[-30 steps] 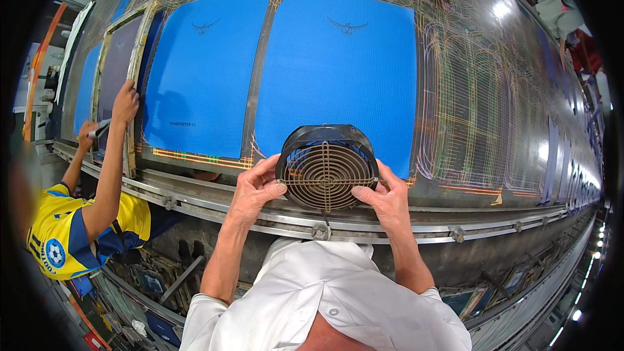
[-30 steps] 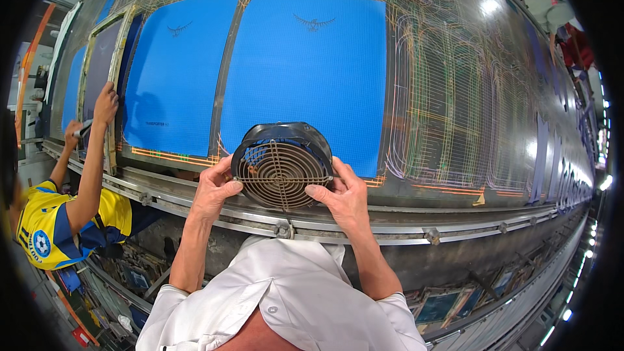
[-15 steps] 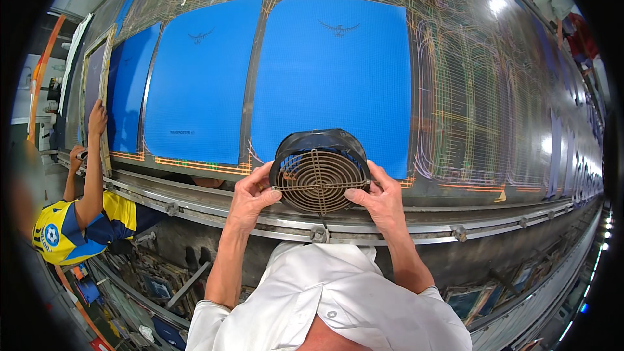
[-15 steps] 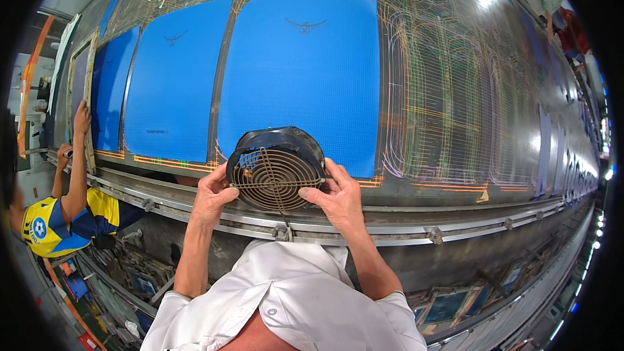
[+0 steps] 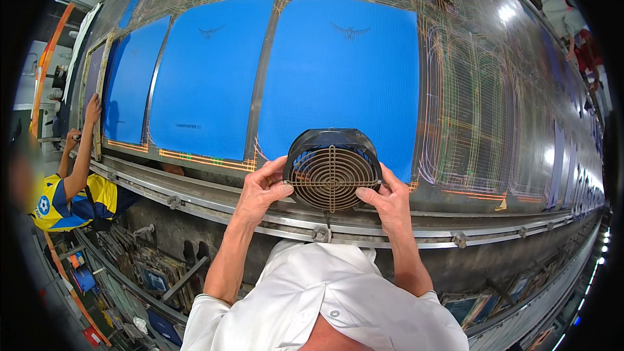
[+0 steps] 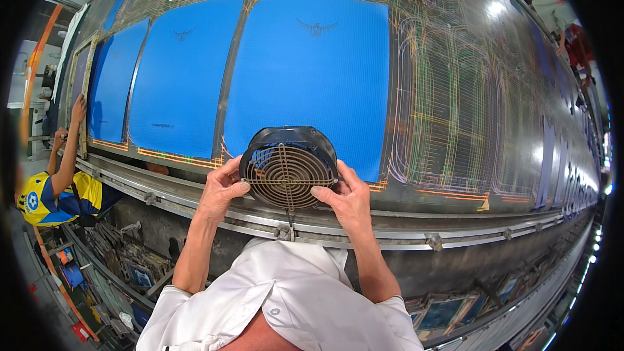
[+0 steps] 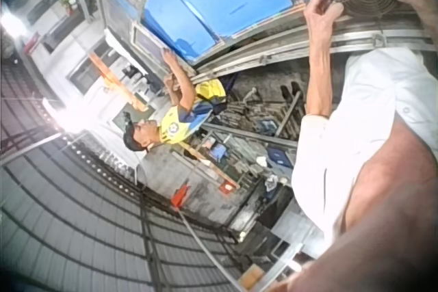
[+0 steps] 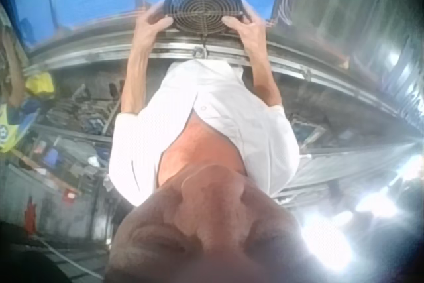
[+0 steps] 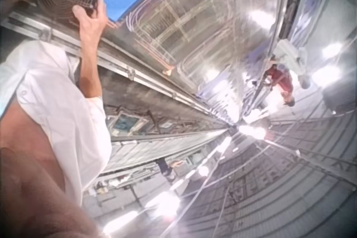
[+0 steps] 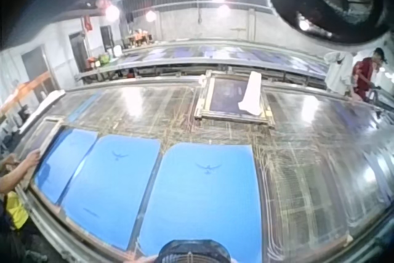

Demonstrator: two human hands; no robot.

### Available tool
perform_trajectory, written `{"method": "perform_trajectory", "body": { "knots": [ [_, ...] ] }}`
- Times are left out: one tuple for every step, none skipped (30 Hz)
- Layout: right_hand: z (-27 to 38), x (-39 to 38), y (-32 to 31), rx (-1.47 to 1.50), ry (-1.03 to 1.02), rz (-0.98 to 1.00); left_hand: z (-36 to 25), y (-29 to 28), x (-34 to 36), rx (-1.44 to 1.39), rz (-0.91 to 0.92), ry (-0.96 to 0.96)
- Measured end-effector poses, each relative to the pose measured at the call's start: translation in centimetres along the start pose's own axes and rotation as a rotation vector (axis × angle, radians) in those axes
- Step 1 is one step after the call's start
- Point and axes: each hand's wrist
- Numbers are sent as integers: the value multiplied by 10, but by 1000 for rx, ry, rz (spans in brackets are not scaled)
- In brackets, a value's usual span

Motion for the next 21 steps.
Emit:
{"method": "perform_trajectory", "body": {
  "knots": [
    [0, 0, 0, 1, 0, 2, 0, 0, 0, -7, 0, 3],
    [0, 0, 0, 2, 0, 5, 1, 1, 0, -8, -15, -7],
    [-1, 1, 0, -1, 2, 3, 0, 2, -1, -8, -31, -16],
    [-2, 1, -1, -4, 4, 2, -1, 3, -1, -9, -47, -25],
    [-3, 1, -1, -8, 6, 1, -1, 3, 0, -4, -36, -23],
    [-3, 1, 0, -6, 3, -6, -2, 2, 1, 2, -25, -23],
    [-3, 0, 0, -5, 0, -12, -2, 0, 2, 8, -14, -22],
    [-2, 0, 0, -3, -3, -19, 0, -2, 2, 16, -16, -24],
    [-2, 0, 0, -3, 0, -13, 2, -5, 2, 23, -19, -26],
    [0, 0, 0, -2, 3, -7, 3, -6, 1, 30, -21, -28],
    [0, 0, 0, -2, 7, -1, 2, -5, 1, 25, -24, -32],
    [0, 1, 0, -2, 7, -4, -1, -2, 1, 21, -25, -37],
    [-1, 1, -1, -3, 7, -7, -3, 0, 1, 16, -27, -42],
    [-2, 1, -1, -3, 7, -11, -4, 1, 1, 4, -24, -44],
    [-3, 1, -1, -1, 0, -9, -4, 2, 1, -7, -23, -46],
    [-5, 2, -2, 0, -7, -8, -4, 2, 1, -18, -21, -47],
    [-6, 2, -2, 2, -14, -7, -4, 2, 0, -10, -22, -48],
    [-6, 2, -2, -3, -12, -11, -4, 1, 1, -3, -20, -48],
    [-7, 1, -2, -8, -9, -16, -4, 1, 1, 4, -19, -49],
    [-6, 1, -1, -13, -6, -20, -3, 0, 1, 2, -18, -47],
    [-5, 1, -1, -17, 2, -11, -3, -1, 0, -1, -20, -45]
  ]
}}
Point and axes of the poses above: each hand's wrist, its own x-axis towards the middle knuckle, its own y-axis out of the palm, z = x × y, and after that the axes turned 15 degrees about -x, right-handed
